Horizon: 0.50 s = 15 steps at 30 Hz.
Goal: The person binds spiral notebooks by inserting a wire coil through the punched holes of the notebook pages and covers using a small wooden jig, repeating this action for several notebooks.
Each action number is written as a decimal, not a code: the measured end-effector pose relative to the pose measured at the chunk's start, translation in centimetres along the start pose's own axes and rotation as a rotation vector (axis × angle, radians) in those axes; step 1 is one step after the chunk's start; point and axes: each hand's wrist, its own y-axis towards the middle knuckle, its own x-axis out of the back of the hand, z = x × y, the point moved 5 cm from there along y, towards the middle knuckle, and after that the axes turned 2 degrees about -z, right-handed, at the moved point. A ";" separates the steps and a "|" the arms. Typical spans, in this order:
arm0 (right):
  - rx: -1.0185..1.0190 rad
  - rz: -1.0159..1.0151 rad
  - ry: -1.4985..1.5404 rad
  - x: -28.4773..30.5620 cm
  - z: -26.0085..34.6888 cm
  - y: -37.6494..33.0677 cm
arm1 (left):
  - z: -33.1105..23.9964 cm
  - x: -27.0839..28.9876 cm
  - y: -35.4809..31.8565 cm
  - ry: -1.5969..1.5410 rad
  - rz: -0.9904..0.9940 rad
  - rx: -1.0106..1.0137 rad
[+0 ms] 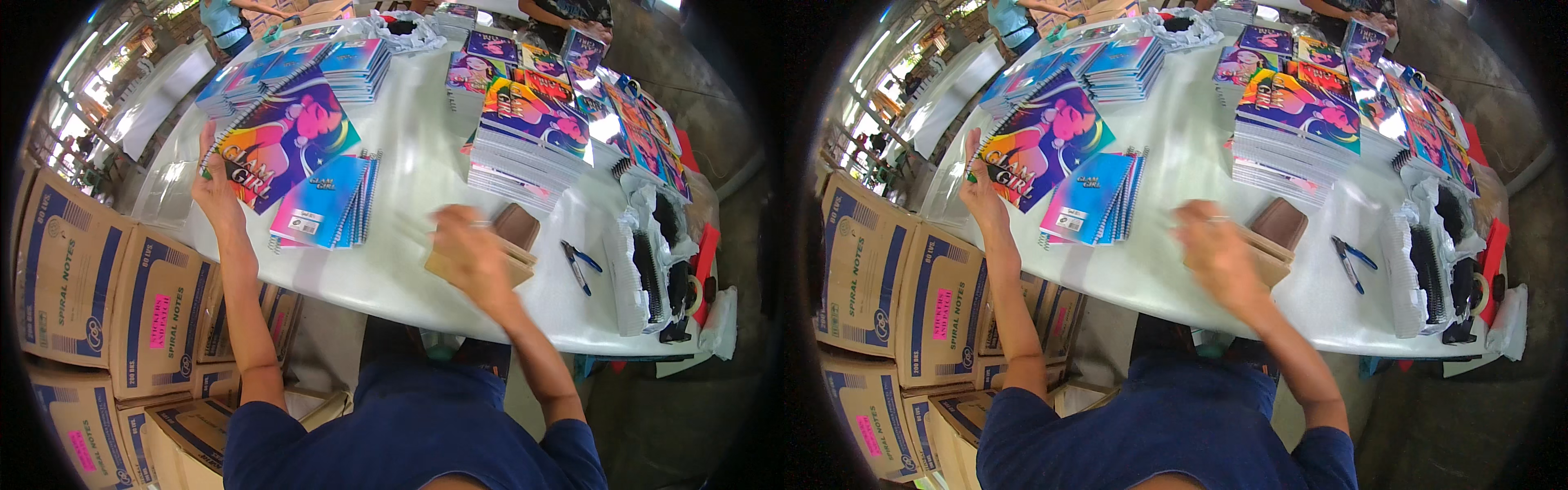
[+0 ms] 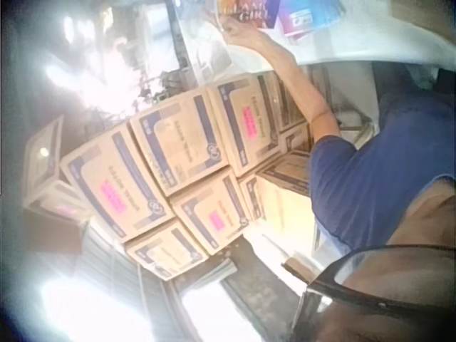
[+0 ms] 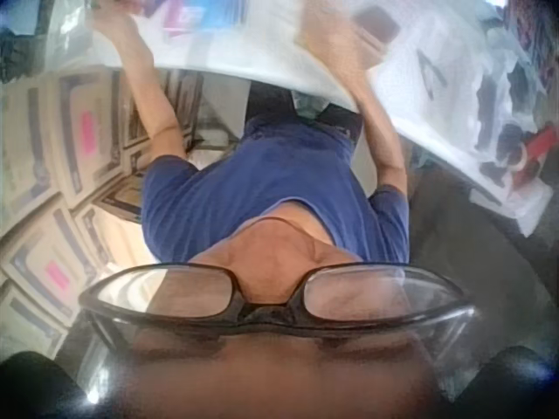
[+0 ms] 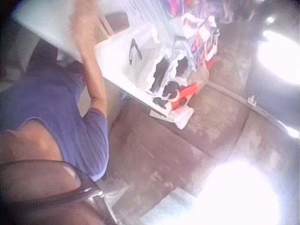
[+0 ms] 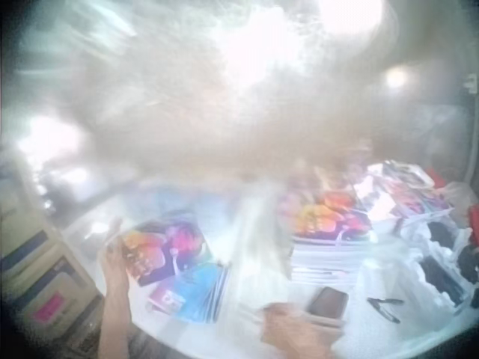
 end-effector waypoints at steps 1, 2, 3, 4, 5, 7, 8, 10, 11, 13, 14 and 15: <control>-0.003 0.062 0.070 -3.8 0.6 1.0 | 0.2 0.1 0.8 -0.020 -0.004 -0.005; -0.009 0.070 0.043 -7.2 0.3 1.9 | 0.4 0.3 1.3 -0.038 -0.009 -0.008; -0.013 0.081 0.023 -10.5 -0.4 2.7 | 0.0 0.4 1.7 -0.012 -0.001 0.005; -0.019 0.103 -0.076 -13.9 -1.4 3.4 | -0.2 0.8 2.0 0.039 0.012 -0.033; -0.027 0.123 -0.178 -16.6 -2.6 4.1 | -0.2 1.1 2.3 0.087 0.026 -0.070; -0.026 0.251 -0.204 -21.3 -4.1 4.7 | 0.3 2.5 2.8 0.131 0.032 -0.129; -0.027 0.320 -0.217 -22.6 -4.2 5.2 | 0.6 3.5 3.0 0.138 0.019 -0.116; 0.043 0.425 -0.164 -23.7 -4.9 6.0 | 1.0 5.2 3.0 0.145 -0.001 -0.092; 0.077 0.485 -0.138 -23.8 -5.0 6.1 | 1.1 6.0 2.8 0.147 0.010 -0.045; 0.064 0.547 -0.132 -23.5 -5.7 6.5 | 1.8 6.7 2.4 0.104 0.027 0.008; 0.060 0.579 -0.125 -23.1 -5.4 6.8 | 1.9 7.2 2.2 0.087 0.033 0.034; -0.056 0.430 0.094 -22.0 -5.2 8.0 | 2.7 7.4 2.1 0.043 0.123 0.075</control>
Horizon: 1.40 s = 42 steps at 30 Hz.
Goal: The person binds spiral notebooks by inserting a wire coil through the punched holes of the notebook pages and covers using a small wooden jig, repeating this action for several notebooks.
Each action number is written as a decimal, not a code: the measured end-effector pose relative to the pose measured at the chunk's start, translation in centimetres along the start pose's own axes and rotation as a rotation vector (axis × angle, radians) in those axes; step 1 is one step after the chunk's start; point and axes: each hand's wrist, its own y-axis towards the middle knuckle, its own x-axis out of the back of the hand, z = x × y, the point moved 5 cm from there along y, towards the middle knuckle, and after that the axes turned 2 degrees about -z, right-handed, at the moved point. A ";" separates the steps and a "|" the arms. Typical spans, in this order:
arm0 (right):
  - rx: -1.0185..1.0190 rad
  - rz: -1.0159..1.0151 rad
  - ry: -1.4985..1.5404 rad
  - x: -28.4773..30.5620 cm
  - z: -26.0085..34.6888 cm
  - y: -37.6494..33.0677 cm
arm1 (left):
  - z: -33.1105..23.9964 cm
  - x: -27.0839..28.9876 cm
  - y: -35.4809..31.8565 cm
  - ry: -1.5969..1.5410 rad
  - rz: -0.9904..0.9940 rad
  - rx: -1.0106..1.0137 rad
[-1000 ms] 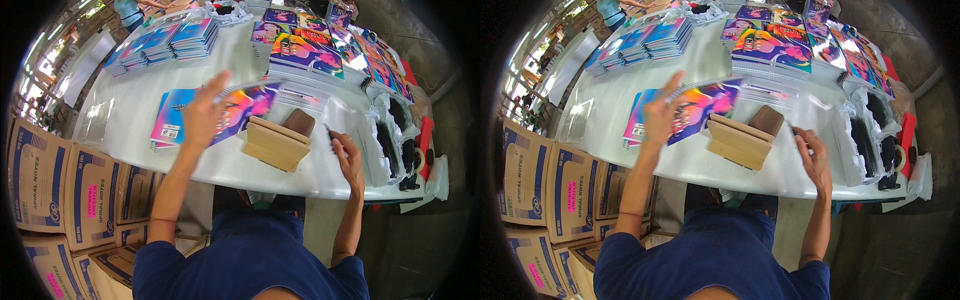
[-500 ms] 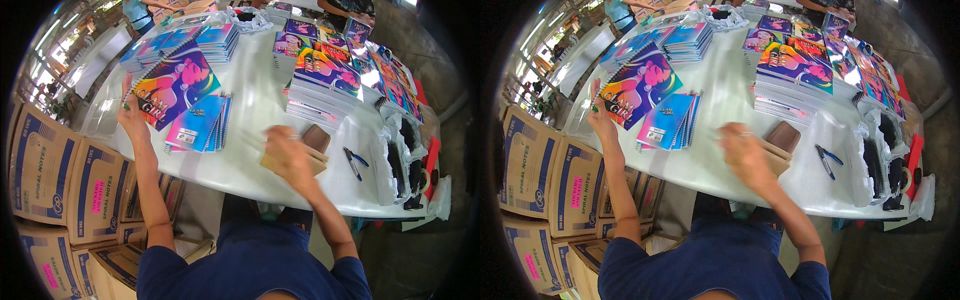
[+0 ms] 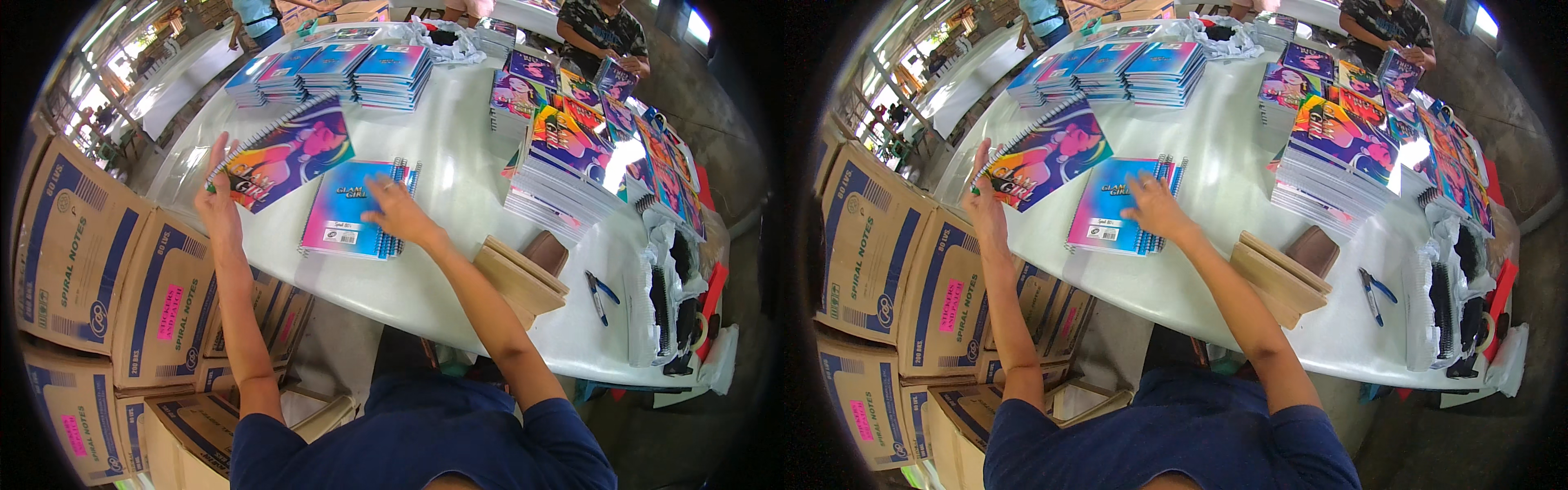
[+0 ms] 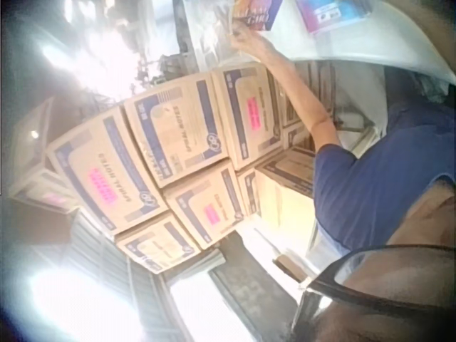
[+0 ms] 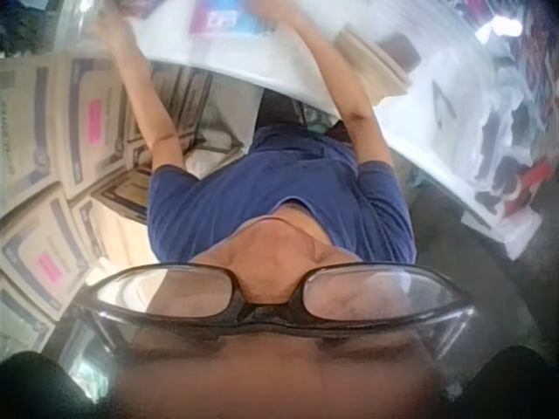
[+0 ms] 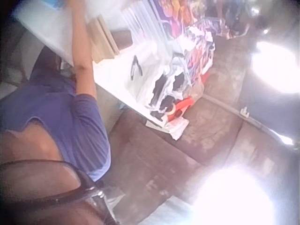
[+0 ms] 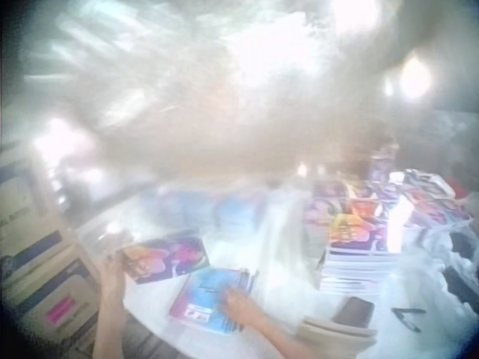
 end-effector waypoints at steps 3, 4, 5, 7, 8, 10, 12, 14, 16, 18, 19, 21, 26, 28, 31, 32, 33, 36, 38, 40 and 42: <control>-0.142 -0.241 0.694 3.9 0.7 1.3 | 1.8 -0.9 -0.4 -0.298 0.214 0.004; -0.163 -0.182 0.915 4.9 1.3 1.9 | 2.8 -1.4 -0.2 -0.414 0.240 0.072; -0.191 -0.134 1.126 5.9 1.5 1.8 | 3.8 -2.6 -0.1 -0.487 0.257 0.094; -0.183 -0.223 1.017 7.8 3.0 1.8 | 4.9 -3.6 0.7 -0.605 0.270 0.114; -0.115 -0.294 0.932 8.7 4.5 1.4 | 6.0 -3.6 1.2 -0.727 0.318 0.141; 0.091 -0.419 0.845 9.4 5.4 1.0 | 8.1 -4.0 2.3 -0.675 0.335 0.279; 0.244 -0.429 0.440 8.1 4.5 -0.2 | 10.0 -4.7 2.2 -0.664 0.382 0.415; 0.262 -0.285 0.112 5.8 3.7 -2.1 | 13.2 -4.3 0.7 -0.345 0.343 0.623; 0.212 -0.043 -0.087 5.0 4.5 -5.3 | 16.1 -4.3 -1.9 -0.026 0.468 0.688; 0.157 0.023 -0.086 7.7 6.0 -8.1 | 18.2 -5.0 -4.9 0.288 0.769 0.613; 0.136 -0.022 0.020 10.9 7.3 -9.0 | 18.3 -4.5 -5.1 0.261 0.702 0.591; -0.035 -0.367 -0.061 18.7 5.6 -10.5 | 18.2 -3.7 -5.8 0.207 0.591 0.554; -0.601 -0.749 -0.864 38.4 -9.0 -16.3 | 15.2 -6.5 -3.2 0.386 0.441 0.223; -0.936 -0.501 -0.794 41.0 -16.7 -19.0 | 12.7 -9.6 -2.7 0.361 0.430 0.183; -0.996 -0.479 -0.145 38.6 -18.3 -18.1 | 9.9 -11.7 -2.9 0.344 0.443 0.146; -0.986 -0.479 -0.128 39.3 -18.5 -18.5 | 9.1 -13.4 -3.0 0.312 0.473 0.127; -0.981 -0.475 -0.107 39.6 -18.7 -18.9 | 7.9 -14.9 -3.3 0.259 0.493 0.149; -0.867 -0.541 -0.518 41.1 -17.9 -18.6 | 4.6 -19.7 -4.4 0.142 0.561 0.145; -0.820 -0.641 -0.687 41.3 -16.9 -19.0 | 2.9 -22.8 -5.0 0.106 0.603 0.047; -0.731 -0.743 -0.799 40.3 -13.8 -18.9 | 0.9 -26.0 -5.9 0.017 0.635 0.025; -0.590 -0.859 -0.452 39.8 -10.1 -19.7 | -1.4 -28.9 -6.3 -0.059 0.606 0.017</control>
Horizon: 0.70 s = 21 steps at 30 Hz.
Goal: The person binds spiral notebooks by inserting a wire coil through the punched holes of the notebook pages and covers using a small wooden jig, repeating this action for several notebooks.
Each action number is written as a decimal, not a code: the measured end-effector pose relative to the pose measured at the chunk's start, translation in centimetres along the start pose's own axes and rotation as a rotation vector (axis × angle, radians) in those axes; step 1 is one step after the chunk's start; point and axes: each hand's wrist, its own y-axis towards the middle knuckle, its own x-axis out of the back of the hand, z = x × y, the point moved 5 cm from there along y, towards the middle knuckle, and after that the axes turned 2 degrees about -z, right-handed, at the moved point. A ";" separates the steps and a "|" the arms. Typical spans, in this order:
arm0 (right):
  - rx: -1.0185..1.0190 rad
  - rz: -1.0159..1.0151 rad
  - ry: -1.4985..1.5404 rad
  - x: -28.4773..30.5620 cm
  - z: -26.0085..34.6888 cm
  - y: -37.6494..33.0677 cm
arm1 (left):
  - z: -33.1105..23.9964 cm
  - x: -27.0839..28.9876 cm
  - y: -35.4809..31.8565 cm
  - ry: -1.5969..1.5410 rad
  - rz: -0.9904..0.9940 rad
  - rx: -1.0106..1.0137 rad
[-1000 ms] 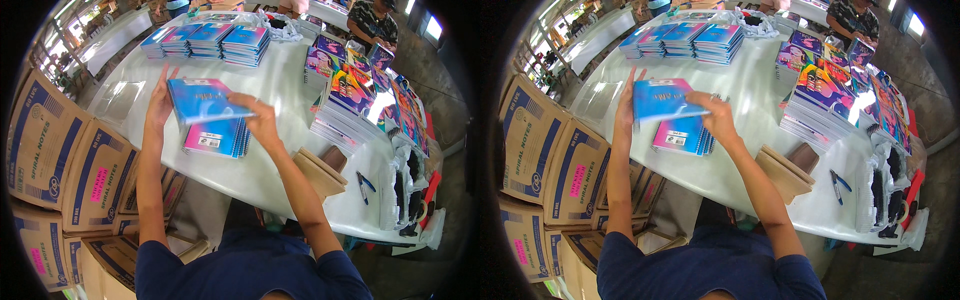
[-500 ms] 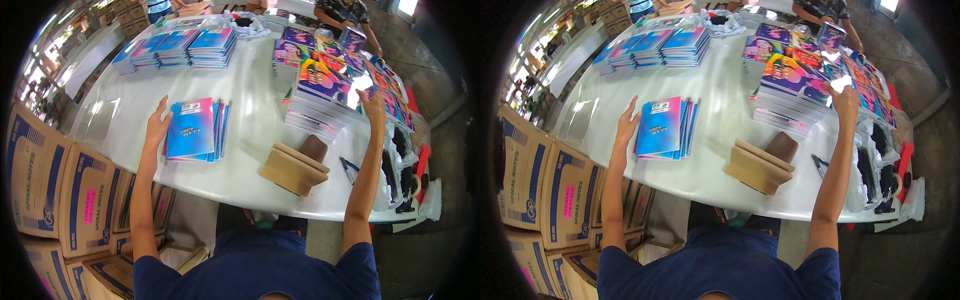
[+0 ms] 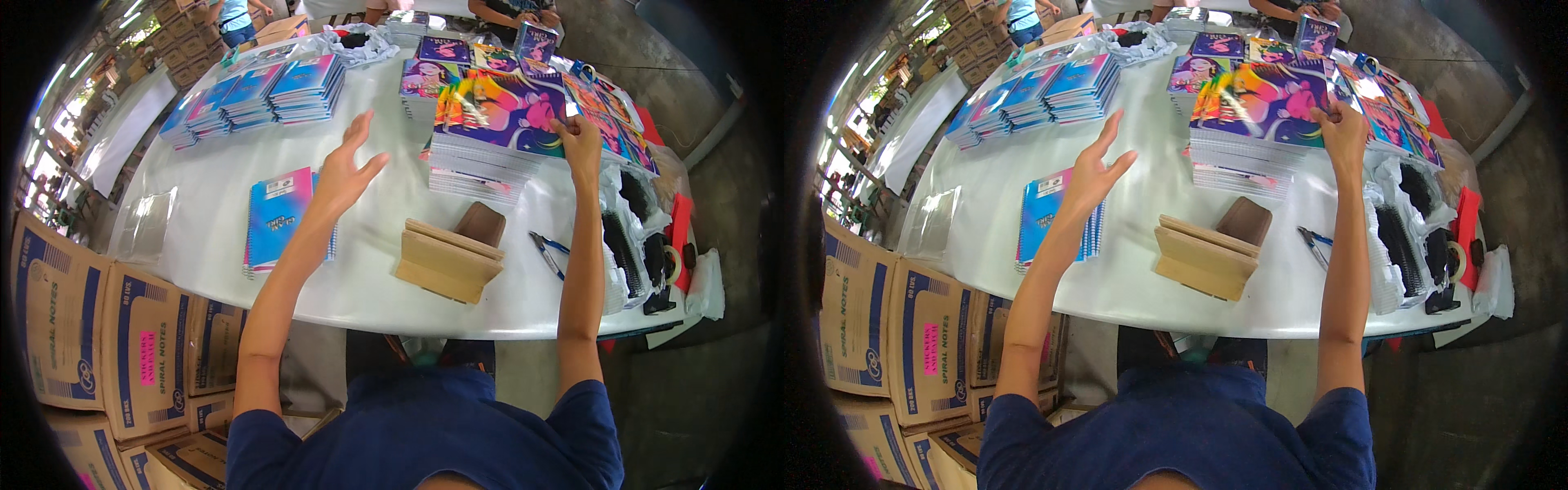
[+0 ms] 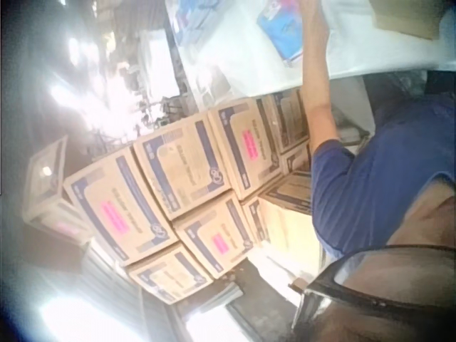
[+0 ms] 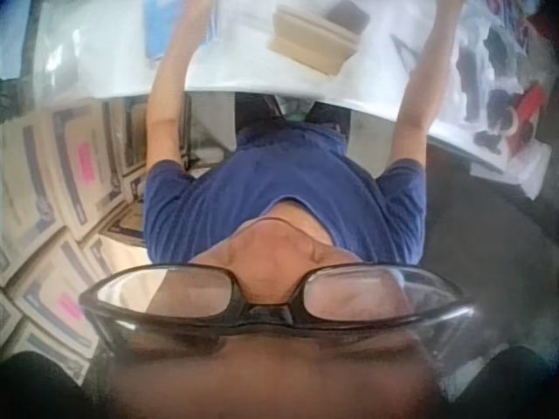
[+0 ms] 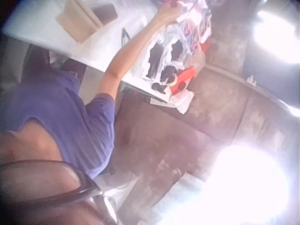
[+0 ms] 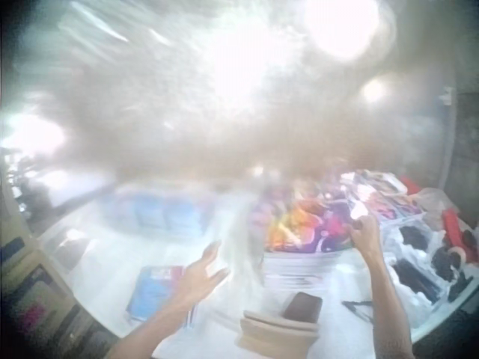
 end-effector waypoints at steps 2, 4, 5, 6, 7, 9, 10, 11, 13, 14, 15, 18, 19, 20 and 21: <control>0.053 -0.043 0.299 1.4 3.5 -3.1 | -1.2 -1.4 0.7 -0.041 -0.095 0.012; 0.083 -0.039 0.270 3.5 6.4 -7.9 | -1.4 -2.6 1.3 -0.318 0.079 0.204; 0.076 -0.011 0.352 3.9 7.3 -10.4 | -1.6 -3.0 1.2 -0.454 0.159 0.296; 0.097 -0.067 0.328 5.0 7.7 -13.0 | -2.0 -3.7 0.9 -0.464 0.245 0.316; 0.096 -0.116 0.256 5.7 7.0 -15.3 | -3.1 -4.2 0.1 -0.528 0.340 0.309; -0.002 -0.087 0.376 5.6 4.4 -18.5 | -5.4 -4.8 -2.0 -0.647 0.532 0.294; -0.067 -0.095 0.542 4.6 3.1 -20.0 | -5.3 -5.3 -2.5 -0.636 0.557 0.141; -0.130 -0.104 0.707 3.7 2.0 -21.4 | -5.1 -5.7 -3.1 -0.622 0.589 0.136; -0.084 0.006 0.578 2.7 0.1 -23.5 | -4.8 -6.2 -3.9 -0.588 0.648 0.112; -0.008 0.002 0.516 2.1 -0.7 -24.5 | -4.1 -6.7 -4.4 -0.650 0.699 0.141; -0.059 0.041 0.509 1.6 -0.4 -24.9 | -3.2 -6.8 -4.9 -0.622 0.666 0.099; 0.031 0.217 0.347 0.2 -1.3 -26.7 | -0.9 -7.6 -6.7 -0.648 0.506 0.109; 0.009 0.349 0.301 -0.3 -0.5 -27.2 | 1.1 -8.0 -8.0 -0.659 0.421 0.168; -0.013 0.449 0.278 -0.9 0.0 -27.4 | 3.3 -8.3 -9.7 -0.664 0.334 0.231; -0.048 0.543 0.241 -1.1 0.0 -27.9 | 4.2 -8.6 -10.7 -0.681 0.260 0.295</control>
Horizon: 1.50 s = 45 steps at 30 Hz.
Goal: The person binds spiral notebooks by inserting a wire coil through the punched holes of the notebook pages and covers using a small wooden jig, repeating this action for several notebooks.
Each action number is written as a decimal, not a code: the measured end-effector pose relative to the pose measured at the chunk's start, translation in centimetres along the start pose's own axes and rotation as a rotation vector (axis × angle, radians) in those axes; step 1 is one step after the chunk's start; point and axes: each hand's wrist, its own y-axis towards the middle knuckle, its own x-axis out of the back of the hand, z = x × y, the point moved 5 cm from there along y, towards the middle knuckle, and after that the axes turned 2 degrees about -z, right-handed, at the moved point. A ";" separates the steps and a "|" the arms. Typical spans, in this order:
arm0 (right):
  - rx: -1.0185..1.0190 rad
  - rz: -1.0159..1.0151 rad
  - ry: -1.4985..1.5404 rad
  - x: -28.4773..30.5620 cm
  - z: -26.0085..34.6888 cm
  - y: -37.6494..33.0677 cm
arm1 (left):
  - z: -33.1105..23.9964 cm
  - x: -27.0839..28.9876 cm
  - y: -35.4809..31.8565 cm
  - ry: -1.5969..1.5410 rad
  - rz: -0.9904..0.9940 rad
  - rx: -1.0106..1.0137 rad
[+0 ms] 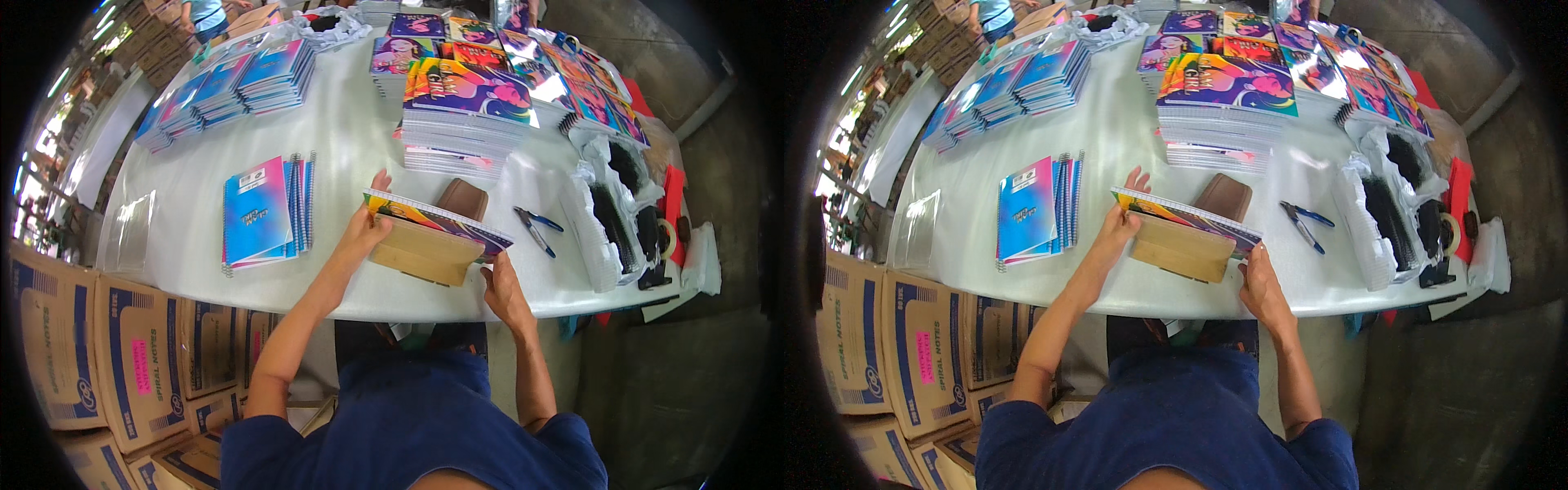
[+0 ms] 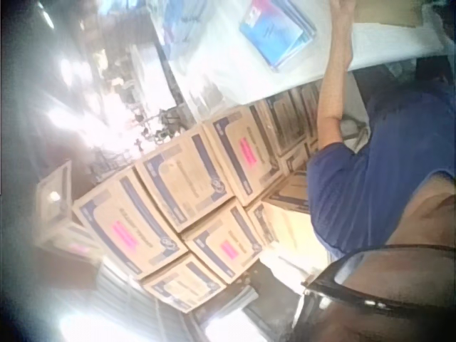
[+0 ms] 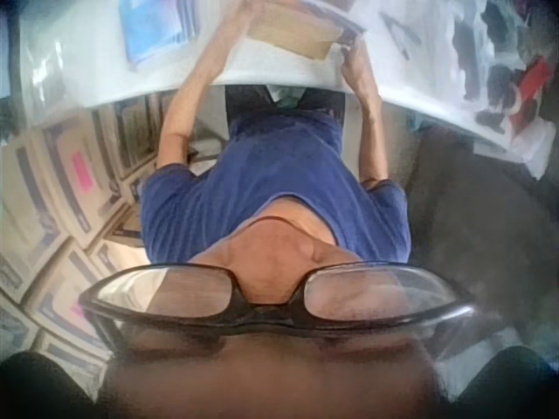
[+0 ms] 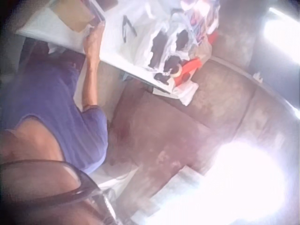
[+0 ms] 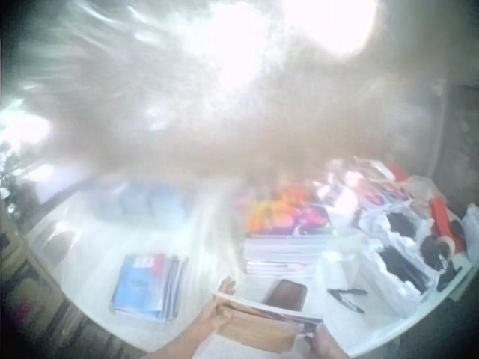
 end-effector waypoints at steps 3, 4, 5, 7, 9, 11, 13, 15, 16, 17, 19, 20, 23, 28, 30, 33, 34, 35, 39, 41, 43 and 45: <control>0.215 -0.010 -0.122 4.5 0.6 3.1 | 1.5 1.2 -1.2 0.036 -0.070 0.005; 0.304 -0.176 -0.223 7.8 -0.7 4.7 | 1.5 1.2 -1.1 0.032 -0.086 -0.035; 0.104 -0.323 -0.206 11.3 -1.4 6.4 | 0.9 1.8 -1.2 0.069 -0.138 -0.032; 0.063 -0.661 -0.437 18.5 -6.7 8.6 | -1.1 2.6 -0.6 0.131 -0.199 -0.064; -0.262 -0.615 -0.745 22.3 -11.8 10.3 | -2.6 3.6 -0.9 0.161 -0.251 -0.095; -0.402 -0.409 -0.989 22.4 -17.9 10.8 | -3.3 3.5 -1.2 0.153 -0.278 -0.087; -0.335 -0.340 -0.943 21.3 -19.2 12.0 | -4.1 3.8 -2.0 0.177 -0.333 -0.078; -0.293 -0.311 -0.776 20.9 -18.6 12.6 | -4.2 4.2 -2.6 0.166 -0.359 -0.056; -0.285 -0.244 -0.800 20.8 -18.4 12.7 | -4.3 4.1 -2.7 0.159 -0.370 -0.046; -0.273 -0.181 -0.822 20.8 -18.4 12.9 | -4.6 4.1 -2.7 0.168 -0.380 -0.040; -0.242 -0.112 -0.886 20.6 -18.4 12.9 | -5.4 3.8 -2.6 0.168 -0.380 -0.050; -0.220 -0.100 -0.923 19.6 -18.2 12.6 | -5.7 3.8 -2.8 0.171 -0.385 -0.051; -0.216 -0.087 -0.927 19.5 -17.6 12.9 | -6.7 3.6 -2.5 0.194 -0.383 -0.062; -0.153 -0.058 -0.941 19.5 -18.0 13.1 | -7.7 3.4 -2.4 0.140 -0.411 -0.087; -0.164 -0.042 -0.964 19.3 -17.7 13.1 | -8.1 3.3 -2.6 0.135 -0.412 -0.105; -0.175 -0.110 -0.949 19.9 -17.3 13.6 | -8.9 3.1 -2.2 0.133 -0.391 -0.142; -0.201 -0.151 -0.946 20.1 -17.3 13.4 | -9.2 2.9 -2.1 0.134 -0.391 -0.150; -0.226 -0.188 -0.943 20.2 -17.1 13.4 | -9.4 2.7 -2.2 0.135 -0.396 -0.154; -0.165 -0.319 -0.809 22.5 -15.3 13.0 | -10.8 1.4 -1.9 0.205 -0.361 -0.195; -0.102 -0.358 -0.817 23.2 -15.3 13.2 | -11.3 0.3 -1.6 0.216 -0.356 -0.193; -0.110 -0.360 -0.877 24.4 -15.9 13.1 | -11.6 -1.1 -0.8 0.291 -0.320 -0.228; 0.101 -0.448 -0.922 23.6 -13.0 13.0 | -12.2 -2.6 -0.5 0.441 -0.281 -0.271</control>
